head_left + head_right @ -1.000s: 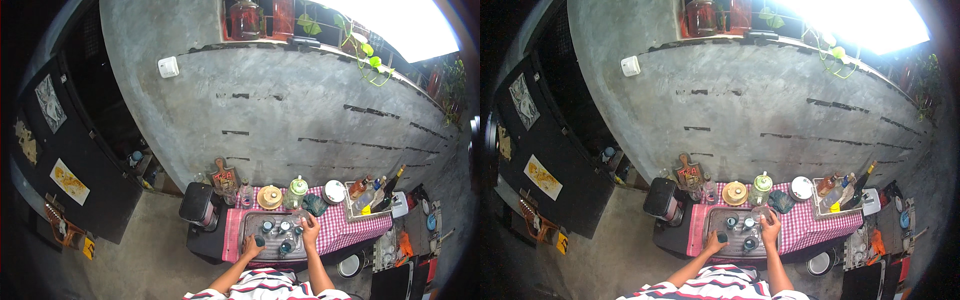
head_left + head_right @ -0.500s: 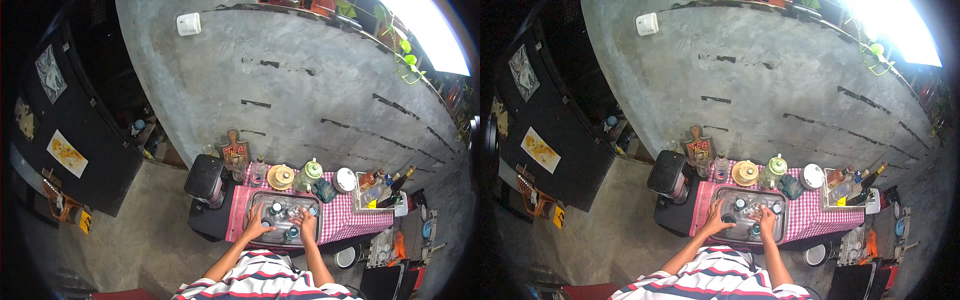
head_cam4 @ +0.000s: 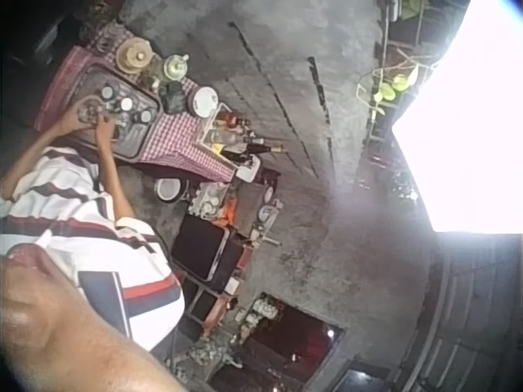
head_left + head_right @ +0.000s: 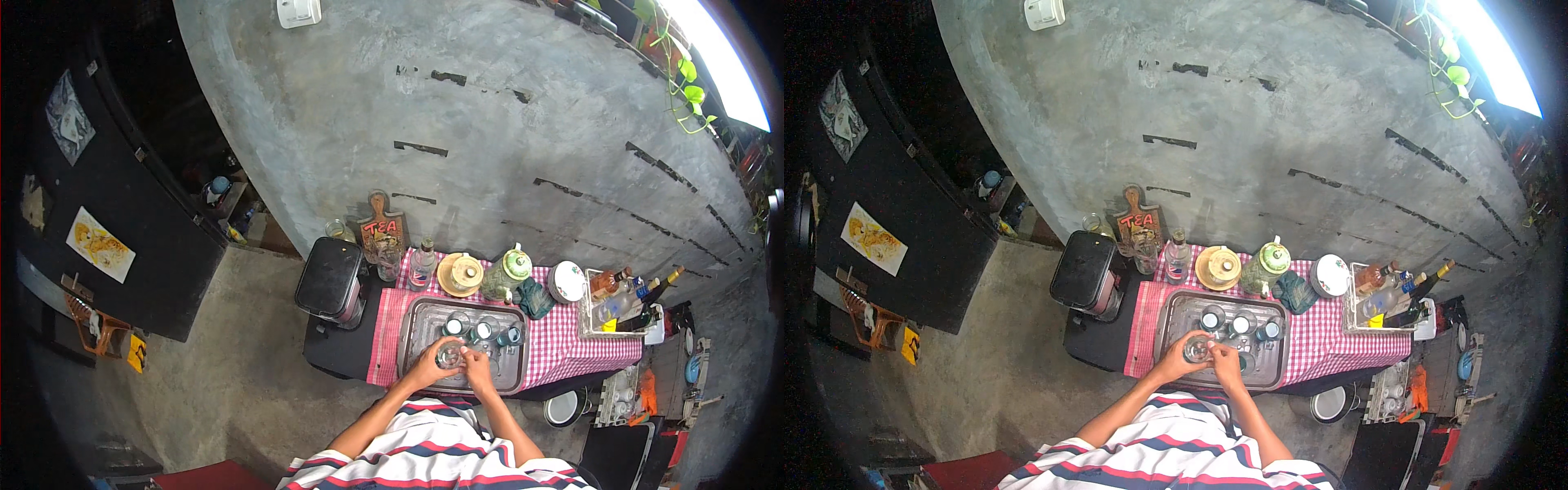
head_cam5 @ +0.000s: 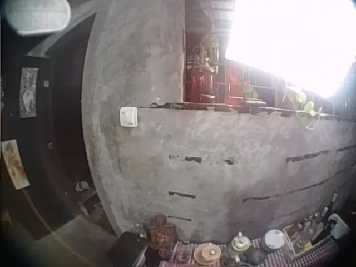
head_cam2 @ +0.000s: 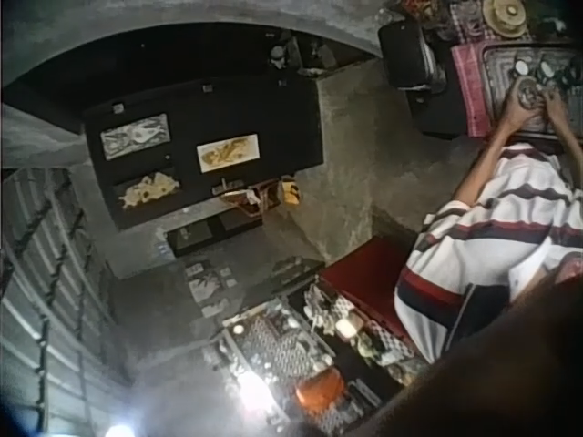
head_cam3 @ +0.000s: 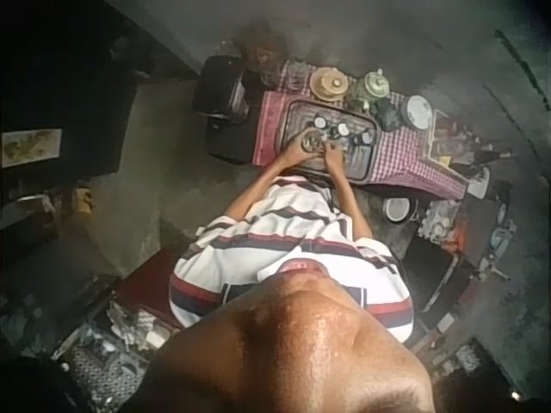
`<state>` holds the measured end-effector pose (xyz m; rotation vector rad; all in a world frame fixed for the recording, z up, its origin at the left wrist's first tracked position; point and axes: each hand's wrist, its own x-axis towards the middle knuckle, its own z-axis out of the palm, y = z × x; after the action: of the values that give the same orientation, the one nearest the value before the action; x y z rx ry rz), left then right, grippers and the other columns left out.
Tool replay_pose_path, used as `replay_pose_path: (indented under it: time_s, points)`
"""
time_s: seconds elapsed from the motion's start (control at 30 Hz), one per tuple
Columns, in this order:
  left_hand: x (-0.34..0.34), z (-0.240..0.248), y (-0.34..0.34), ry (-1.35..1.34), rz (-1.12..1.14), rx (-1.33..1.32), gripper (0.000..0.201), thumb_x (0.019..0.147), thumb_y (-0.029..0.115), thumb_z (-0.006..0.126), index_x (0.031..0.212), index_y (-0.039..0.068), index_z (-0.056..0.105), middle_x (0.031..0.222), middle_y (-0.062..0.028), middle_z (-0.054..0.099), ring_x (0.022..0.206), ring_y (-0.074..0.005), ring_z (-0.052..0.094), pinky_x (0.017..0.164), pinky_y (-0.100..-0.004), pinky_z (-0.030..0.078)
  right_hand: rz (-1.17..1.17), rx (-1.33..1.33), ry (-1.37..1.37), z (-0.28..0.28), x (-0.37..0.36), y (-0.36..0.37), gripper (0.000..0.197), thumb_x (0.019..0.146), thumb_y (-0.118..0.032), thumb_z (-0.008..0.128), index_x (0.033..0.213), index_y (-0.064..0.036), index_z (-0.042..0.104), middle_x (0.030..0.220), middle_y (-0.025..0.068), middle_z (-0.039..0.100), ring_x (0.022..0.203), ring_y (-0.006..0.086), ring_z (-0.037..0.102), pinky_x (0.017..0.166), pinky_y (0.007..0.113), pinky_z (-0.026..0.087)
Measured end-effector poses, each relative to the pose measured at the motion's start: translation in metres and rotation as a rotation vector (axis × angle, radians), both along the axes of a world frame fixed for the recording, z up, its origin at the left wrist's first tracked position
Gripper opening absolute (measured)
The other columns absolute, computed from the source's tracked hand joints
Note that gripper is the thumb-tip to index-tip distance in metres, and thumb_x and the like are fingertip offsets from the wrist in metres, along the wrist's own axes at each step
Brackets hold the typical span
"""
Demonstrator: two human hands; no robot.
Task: Pouring liquid from a bottle into several glasses on a tray.
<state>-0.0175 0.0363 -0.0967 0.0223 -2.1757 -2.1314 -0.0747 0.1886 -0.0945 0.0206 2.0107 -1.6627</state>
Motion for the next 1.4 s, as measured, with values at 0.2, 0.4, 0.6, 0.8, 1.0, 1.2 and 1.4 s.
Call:
replay_pose_path:
  time_s: [0.2,0.4,0.6,0.8,1.0,1.2,1.4]
  points:
    - [0.0,0.007,-0.001,0.029,0.062,-0.037,0.056,0.072,0.01,0.081,0.122,0.005,0.055,0.116,-0.0111,0.065,0.109,-0.0227,0.063,0.095,-0.0349,0.048,0.093,0.009,-0.02,0.006,-0.009,0.003,0.046,0.096,-0.036,0.061,0.099,0.0087,0.07,0.085,0.0094,0.069,0.073,0.0135,0.064,0.066,0.028,0.053]
    - [-0.003,0.001,-0.011,0.026,0.191,0.015,0.049,0.073,0.009,0.081,0.116,0.003,0.058,0.109,-0.0098,0.068,0.104,-0.018,0.064,0.091,-0.0329,0.05,0.2,-0.003,0.112,0.025,-0.027,-0.011,0.042,0.096,-0.032,0.063,0.097,0.0091,0.07,0.08,0.0079,0.069,0.072,0.0125,0.065,0.065,0.027,0.054]
    - [-0.004,-0.002,-0.019,0.023,0.304,0.005,0.048,0.074,0.005,0.08,0.116,0.003,0.057,0.108,-0.0085,0.066,0.1,-0.0159,0.064,0.089,-0.0313,0.049,0.157,-0.052,0.192,0.022,-0.058,-0.025,0.032,0.098,-0.023,0.058,0.1,0.0067,0.07,0.088,0.0136,0.073,0.077,0.0156,0.069,0.069,0.027,0.055]
    - [-0.004,-0.007,-0.025,0.045,0.369,0.036,0.046,0.075,0.004,0.079,0.114,0.002,0.056,0.108,-0.0083,0.066,0.099,-0.0151,0.063,0.089,-0.0303,0.048,0.166,-0.016,0.283,0.036,-0.093,-0.06,0.033,0.1,-0.024,0.054,0.105,0.0056,0.069,0.093,0.0133,0.073,0.085,0.0182,0.07,0.073,0.029,0.055]
    - [-0.001,-0.005,-0.028,0.021,0.411,0.04,0.045,0.074,0.004,0.079,0.113,0.002,0.056,0.11,-0.0081,0.066,0.1,-0.0153,0.062,0.09,-0.0308,0.048,0.196,0.109,0.533,0.034,-0.129,-0.107,0.028,0.092,-0.013,0.062,0.115,0.0028,0.065,0.103,0.0119,0.072,0.1,0.0197,0.067,0.089,0.031,0.051]
    - [0.003,-0.009,-0.033,-0.001,0.461,0.043,0.045,0.074,0.003,0.079,0.113,0.003,0.057,0.109,-0.0079,0.066,0.099,-0.0149,0.062,0.089,-0.0307,0.049,0.152,0.108,0.632,-0.005,-0.165,-0.155,0.049,0.083,-0.015,0.071,0.127,0.0009,0.057,0.113,0.0175,0.068,0.112,0.0263,0.064,0.097,0.035,0.047]
    - [0.005,-0.014,-0.039,-0.024,0.505,0.052,0.045,0.073,0.002,0.079,0.112,0.003,0.057,0.108,-0.0079,0.066,0.099,-0.0151,0.062,0.09,-0.0308,0.049,0.188,0.128,0.621,-0.008,-0.182,-0.189,0.048,0.076,-0.016,0.072,0.118,0.0051,0.06,0.111,0.0262,0.065,0.108,0.0353,0.064,0.093,0.041,0.047]
